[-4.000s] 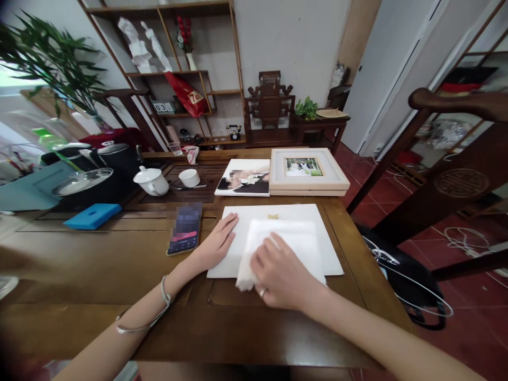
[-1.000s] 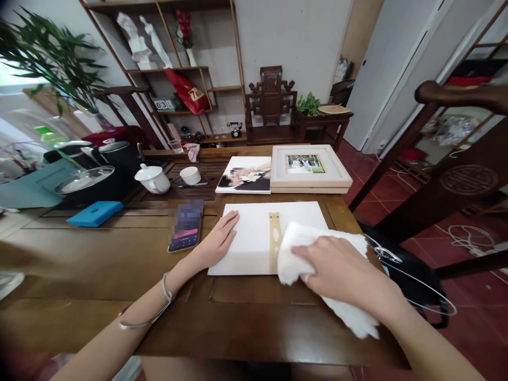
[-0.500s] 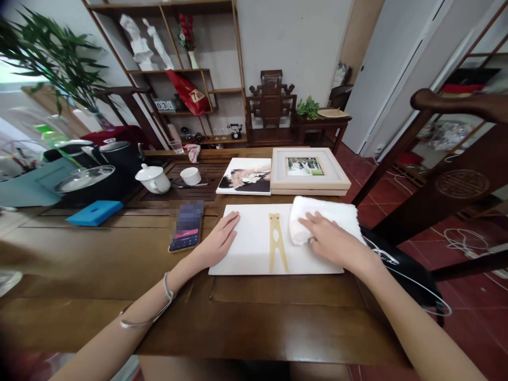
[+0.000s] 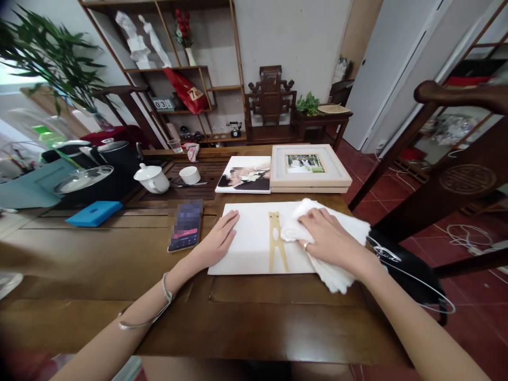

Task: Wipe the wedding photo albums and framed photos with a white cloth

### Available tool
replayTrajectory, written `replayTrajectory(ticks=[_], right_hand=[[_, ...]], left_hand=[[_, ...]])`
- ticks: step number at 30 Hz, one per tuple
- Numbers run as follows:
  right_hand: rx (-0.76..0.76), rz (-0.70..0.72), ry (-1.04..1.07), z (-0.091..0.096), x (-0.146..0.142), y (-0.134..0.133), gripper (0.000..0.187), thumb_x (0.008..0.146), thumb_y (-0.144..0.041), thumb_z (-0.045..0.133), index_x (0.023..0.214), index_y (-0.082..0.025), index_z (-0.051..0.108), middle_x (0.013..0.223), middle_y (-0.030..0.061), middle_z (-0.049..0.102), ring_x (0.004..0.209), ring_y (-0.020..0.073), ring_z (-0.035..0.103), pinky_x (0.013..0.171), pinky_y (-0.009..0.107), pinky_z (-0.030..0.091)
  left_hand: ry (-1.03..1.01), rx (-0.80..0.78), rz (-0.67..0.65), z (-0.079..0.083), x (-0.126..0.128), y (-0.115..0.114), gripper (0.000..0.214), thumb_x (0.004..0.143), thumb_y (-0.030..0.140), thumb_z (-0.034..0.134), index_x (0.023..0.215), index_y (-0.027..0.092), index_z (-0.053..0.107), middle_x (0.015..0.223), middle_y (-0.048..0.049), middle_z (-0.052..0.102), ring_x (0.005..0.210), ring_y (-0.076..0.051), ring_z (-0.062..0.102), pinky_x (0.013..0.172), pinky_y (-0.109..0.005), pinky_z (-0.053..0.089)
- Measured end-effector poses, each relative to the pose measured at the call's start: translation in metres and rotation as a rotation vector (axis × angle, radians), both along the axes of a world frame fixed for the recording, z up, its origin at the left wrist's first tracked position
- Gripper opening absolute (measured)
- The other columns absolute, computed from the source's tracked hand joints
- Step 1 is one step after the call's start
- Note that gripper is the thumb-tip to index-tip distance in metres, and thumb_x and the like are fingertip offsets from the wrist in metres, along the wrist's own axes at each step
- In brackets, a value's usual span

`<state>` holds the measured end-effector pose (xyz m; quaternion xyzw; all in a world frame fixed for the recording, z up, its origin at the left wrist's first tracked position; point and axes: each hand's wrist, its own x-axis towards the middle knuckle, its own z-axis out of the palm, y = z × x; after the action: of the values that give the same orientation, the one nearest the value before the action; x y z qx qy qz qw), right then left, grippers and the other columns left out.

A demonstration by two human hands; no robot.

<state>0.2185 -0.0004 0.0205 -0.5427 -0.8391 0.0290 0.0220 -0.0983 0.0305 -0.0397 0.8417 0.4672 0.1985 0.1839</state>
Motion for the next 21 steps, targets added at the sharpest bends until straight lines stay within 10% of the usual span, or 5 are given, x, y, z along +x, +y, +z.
replayTrajectory(ticks=[6, 16, 21], right_hand=[[-0.027, -0.158, -0.054, -0.022, -0.003, 0.021, 0.063, 0.093, -0.032, 0.038, 0.151, -0.011, 0.027, 0.160, 0.0195, 0.018, 0.146, 0.0396, 0.007, 0.111, 0.067, 0.018], [-0.181, 0.185, -0.013, 0.003, 0.002, -0.060, 0.070, 0.080, -0.013, 0.044, 0.148, -0.025, 0.039, 0.155, 0.0041, 0.035, 0.141, 0.0285, 0.031, 0.113, 0.048, 0.034], [-0.163, 0.144, -0.024, 0.003, -0.012, -0.032, 0.070, 0.077, -0.013, 0.047, 0.147, -0.019, 0.042, 0.154, 0.0103, 0.036, 0.142, 0.0304, 0.029, 0.113, 0.049, 0.033]], left_hand=[[0.006, -0.007, 0.000, 0.001, 0.000, 0.000, 0.050, 0.099, 0.027, 0.030, 0.145, 0.010, 0.036, 0.156, -0.0172, 0.031, 0.147, -0.028, 0.024, 0.121, -0.050, 0.020], [0.014, -0.010, 0.007, 0.002, 0.001, -0.001, 0.049, 0.099, 0.027, 0.030, 0.146, 0.012, 0.036, 0.156, -0.0158, 0.031, 0.147, -0.027, 0.023, 0.121, -0.049, 0.020], [0.017, -0.015, 0.005, 0.001, 0.000, -0.001, 0.050, 0.099, 0.027, 0.029, 0.146, 0.011, 0.035, 0.156, -0.0163, 0.031, 0.148, -0.027, 0.023, 0.121, -0.049, 0.019]])
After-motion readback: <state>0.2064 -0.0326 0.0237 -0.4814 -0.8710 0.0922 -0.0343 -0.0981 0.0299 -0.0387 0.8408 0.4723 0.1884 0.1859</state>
